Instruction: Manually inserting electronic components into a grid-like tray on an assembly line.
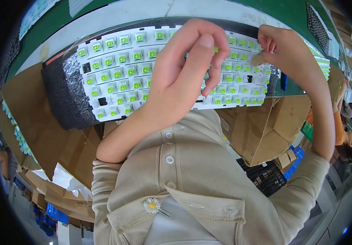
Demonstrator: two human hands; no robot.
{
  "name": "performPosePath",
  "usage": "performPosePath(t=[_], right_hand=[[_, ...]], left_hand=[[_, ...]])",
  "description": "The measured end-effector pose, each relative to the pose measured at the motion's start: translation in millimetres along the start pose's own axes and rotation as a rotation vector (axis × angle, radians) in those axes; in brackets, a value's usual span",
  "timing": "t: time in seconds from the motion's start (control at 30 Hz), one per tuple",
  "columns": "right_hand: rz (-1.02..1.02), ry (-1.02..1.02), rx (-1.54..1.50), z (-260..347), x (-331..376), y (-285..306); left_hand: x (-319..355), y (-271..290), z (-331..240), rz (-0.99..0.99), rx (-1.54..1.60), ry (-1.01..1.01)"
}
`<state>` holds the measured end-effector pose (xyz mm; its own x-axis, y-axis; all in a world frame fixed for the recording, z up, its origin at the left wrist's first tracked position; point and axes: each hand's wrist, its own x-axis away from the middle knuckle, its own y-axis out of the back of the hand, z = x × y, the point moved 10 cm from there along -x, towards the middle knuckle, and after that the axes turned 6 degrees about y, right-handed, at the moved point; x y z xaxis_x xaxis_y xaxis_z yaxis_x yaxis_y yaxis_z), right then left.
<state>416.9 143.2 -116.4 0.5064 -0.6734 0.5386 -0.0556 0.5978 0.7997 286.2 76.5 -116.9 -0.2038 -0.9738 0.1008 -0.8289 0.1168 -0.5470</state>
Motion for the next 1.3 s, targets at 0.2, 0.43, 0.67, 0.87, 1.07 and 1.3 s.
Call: performPosePath(t=[0.2, 0.43, 0.67, 0.87, 1.07, 1.3], right_hand=[[-0.825, 0.256, -0.02, 79.0, 60.4, 47.5], [-0.8, 0.296, -0.704, 90.8, 54.7, 13.3], [-0.937, 0.316, -0.8, 85.4, 67.4, 6.7], [-0.843, 0.149, -1.346, 48.7, 71.5, -19.0], [-0.727, 0.169, -1.541, 31.6, 62.9, -31.1], [-0.671, 0.112, -1.554, 3.5, 61.2, -45.8]], left_hand=[[3.0, 6.1, 5.5, -0.049, -0.02, 0.065], [7.8, -1.0, 2.4, -0.065, -0.113, 0.055], [9.4, -8.2, -1.4, 0.007, -0.159, -0.021], [8.3, -13.5, 5.5, 0.095, -0.059, 0.014], [8.8, -11.0, 6.2, 0.083, -0.034, 0.055], [5.7, -11.5, 7.6, 0.075, -0.085, 0.071]])
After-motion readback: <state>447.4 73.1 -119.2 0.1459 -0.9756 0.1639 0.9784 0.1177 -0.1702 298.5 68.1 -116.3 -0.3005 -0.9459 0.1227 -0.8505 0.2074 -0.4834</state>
